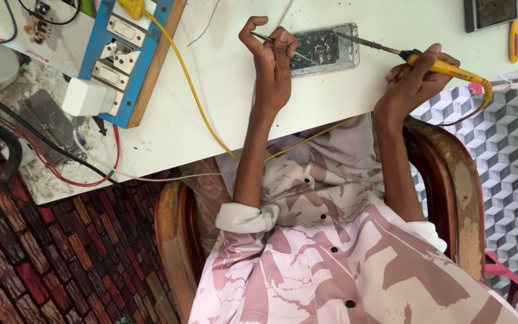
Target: The person sits at a repair workbench holding a soldering iron in the right hand and a small tool in the left, soldering components on a disassembled smartphone motherboard lying on the desk. They reposition the board and continue applying the iron to different points on the board throughout the episode.
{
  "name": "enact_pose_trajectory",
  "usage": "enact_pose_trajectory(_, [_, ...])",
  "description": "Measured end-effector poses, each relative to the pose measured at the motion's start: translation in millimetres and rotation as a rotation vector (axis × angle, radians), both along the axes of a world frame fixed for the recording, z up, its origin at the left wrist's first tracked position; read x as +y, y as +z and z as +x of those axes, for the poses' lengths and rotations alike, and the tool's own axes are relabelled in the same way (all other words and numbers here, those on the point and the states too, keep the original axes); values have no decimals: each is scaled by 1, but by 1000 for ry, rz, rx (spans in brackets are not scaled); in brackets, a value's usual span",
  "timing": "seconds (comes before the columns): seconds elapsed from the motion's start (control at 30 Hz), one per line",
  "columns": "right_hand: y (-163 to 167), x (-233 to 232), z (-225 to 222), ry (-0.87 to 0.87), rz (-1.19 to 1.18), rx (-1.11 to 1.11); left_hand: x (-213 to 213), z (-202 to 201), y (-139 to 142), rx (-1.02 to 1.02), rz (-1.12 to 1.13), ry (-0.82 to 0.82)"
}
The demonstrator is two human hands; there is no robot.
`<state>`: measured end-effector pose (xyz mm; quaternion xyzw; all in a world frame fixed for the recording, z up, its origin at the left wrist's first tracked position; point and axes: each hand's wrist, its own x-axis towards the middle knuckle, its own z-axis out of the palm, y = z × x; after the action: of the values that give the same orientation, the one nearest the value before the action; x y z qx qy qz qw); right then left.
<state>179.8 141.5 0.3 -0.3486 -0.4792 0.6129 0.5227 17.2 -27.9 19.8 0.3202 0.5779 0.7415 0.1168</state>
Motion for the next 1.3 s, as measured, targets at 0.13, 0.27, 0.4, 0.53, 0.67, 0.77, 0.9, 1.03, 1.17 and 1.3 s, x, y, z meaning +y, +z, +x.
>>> enact_pose_trajectory(0.13, [-1,1,-1,31,45,-8,-1,0,2,27,-8,14])
enact_pose_trajectory(0.27, [-2,1,-1,45,87,-28,1,-1,2,28,27,10])
enact_pose_trajectory(0.4, [-2,1,1,31,41,-5,2,-1,2,10,15,15])
enact_pose_trajectory(0.53, [-2,1,1,31,25,-11,1,0,1,21,2,13])
enact_pose_trajectory(0.67, [-2,1,0,39,44,-31,0,0,-1,18,7,5])
enact_pose_trajectory(0.77, [-2,1,0,33,42,-34,0,0,-2,20,1,11])
enact_pose_trajectory(0.9, [-2,0,2,59,129,-32,3,0,-3,19,43,12])
enact_pose_trajectory(1.03, [-3,1,1,53,96,-40,2,1,-1,5,-21,22])
enact_pose_trajectory(1.17, [-4,0,1,56,68,-9,1,2,3,9,-10,28])
enact_pose_trajectory(1.3, [-3,-1,3,-9,-18,26,-1,2,7,-39,-33,14])
